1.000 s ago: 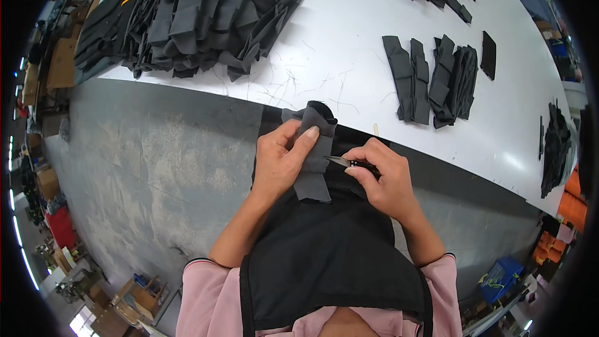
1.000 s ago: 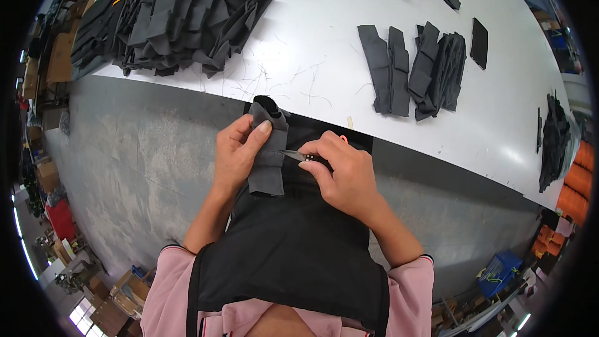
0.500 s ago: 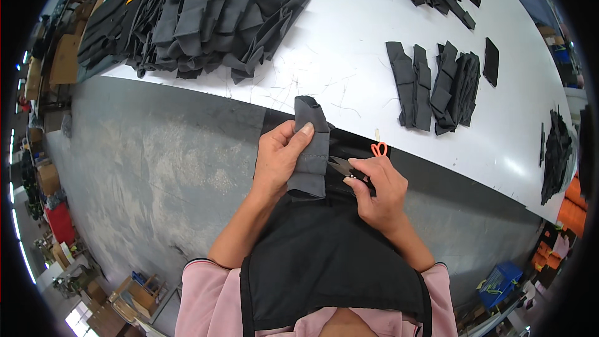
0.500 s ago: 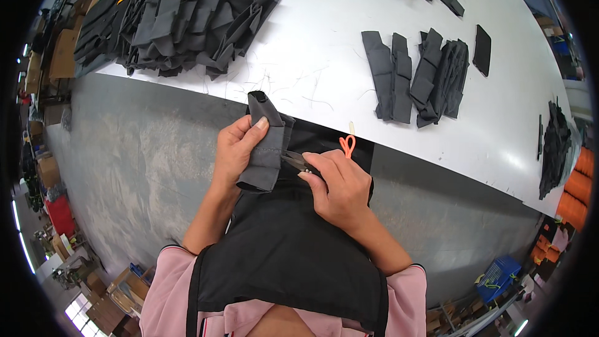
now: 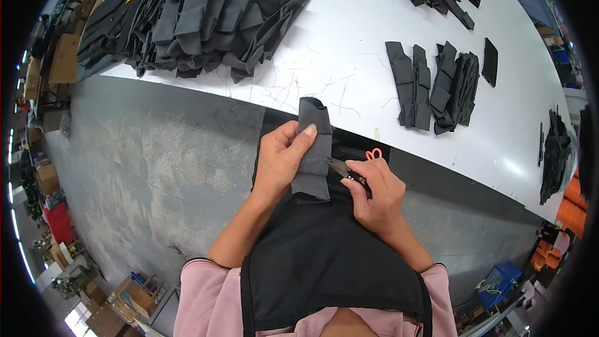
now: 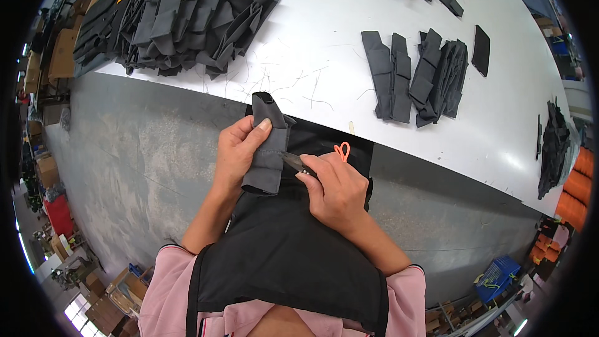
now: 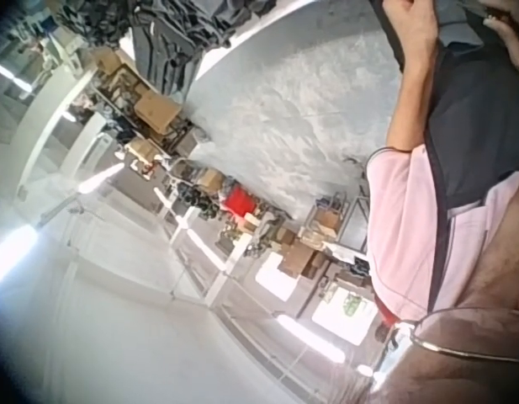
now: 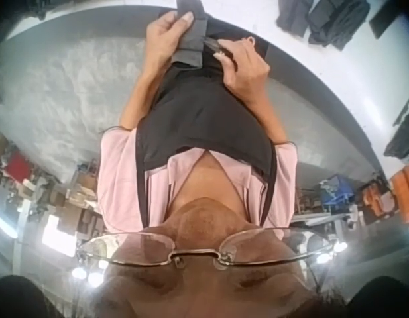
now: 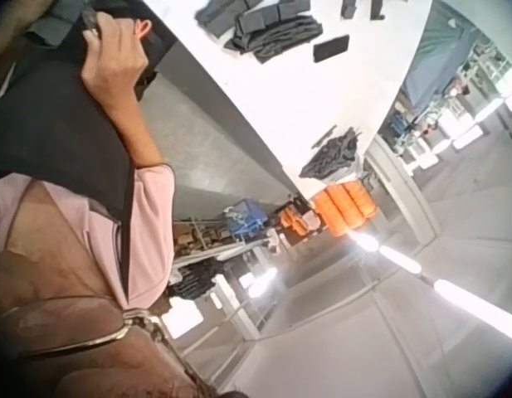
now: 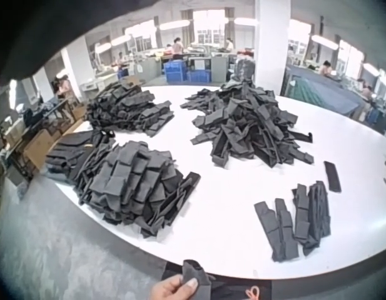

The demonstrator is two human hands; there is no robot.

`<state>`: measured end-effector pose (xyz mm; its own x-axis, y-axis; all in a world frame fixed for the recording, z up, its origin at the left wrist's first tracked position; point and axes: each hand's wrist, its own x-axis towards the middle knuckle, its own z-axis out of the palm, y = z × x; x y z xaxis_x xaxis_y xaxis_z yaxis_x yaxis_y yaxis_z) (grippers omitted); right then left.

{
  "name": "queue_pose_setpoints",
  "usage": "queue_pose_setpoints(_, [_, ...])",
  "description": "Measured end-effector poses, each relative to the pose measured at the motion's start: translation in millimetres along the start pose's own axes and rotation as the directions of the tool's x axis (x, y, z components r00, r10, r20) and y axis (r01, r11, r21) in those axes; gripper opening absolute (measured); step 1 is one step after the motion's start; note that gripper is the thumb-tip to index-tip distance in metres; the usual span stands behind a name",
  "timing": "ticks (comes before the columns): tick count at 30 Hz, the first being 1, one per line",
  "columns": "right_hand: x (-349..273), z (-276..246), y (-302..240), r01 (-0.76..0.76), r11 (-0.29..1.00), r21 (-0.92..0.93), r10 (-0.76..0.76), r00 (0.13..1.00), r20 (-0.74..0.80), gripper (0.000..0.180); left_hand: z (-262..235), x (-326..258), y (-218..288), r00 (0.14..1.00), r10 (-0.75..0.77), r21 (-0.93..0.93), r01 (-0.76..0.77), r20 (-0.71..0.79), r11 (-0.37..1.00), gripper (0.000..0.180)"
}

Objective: The recorder uses a small pair of snips or scissors to trim loose threads and excess fabric from black textile components on a large white workbench.

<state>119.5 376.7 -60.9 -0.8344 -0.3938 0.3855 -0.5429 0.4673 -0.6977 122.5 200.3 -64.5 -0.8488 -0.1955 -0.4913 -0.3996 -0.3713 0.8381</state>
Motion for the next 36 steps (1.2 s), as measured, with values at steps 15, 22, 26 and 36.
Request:
queue_pose_setpoints(15, [1, -3, -8, -0.104, 0.994, 0.037, 0.102, 0.993, 0.051, 0.024, 4, -3, 6, 1.0, -0.019, -0.022, 0.018, -0.014, 1.0, 0.021])
queue_pose_setpoints(22, [5, -5, -9, -0.015, 1.0, 0.022, 0.014, 0.998, 0.056, 0.025, -10, 2, -11, 0.999, 0.015, 0.0, -0.015, 0.048, 1.0, 0.031])
queue_pose_setpoints(26, [8, -4, -7, 0.042, 0.997, -0.07, -0.028, 0.983, 0.183, 0.026, -4, 0, -8, 0.999, 0.003, 0.004, -0.003, 0.05, 1.0, 0.03])
queue_pose_setpoints(36, [9, -4, -5, -0.717, 0.344, 0.606, 0.481, 0.689, 0.543, 0.022, -6, -2, -10, 0.999, -0.007, -0.04, 0.009, 0.053, 0.999, 0.028])
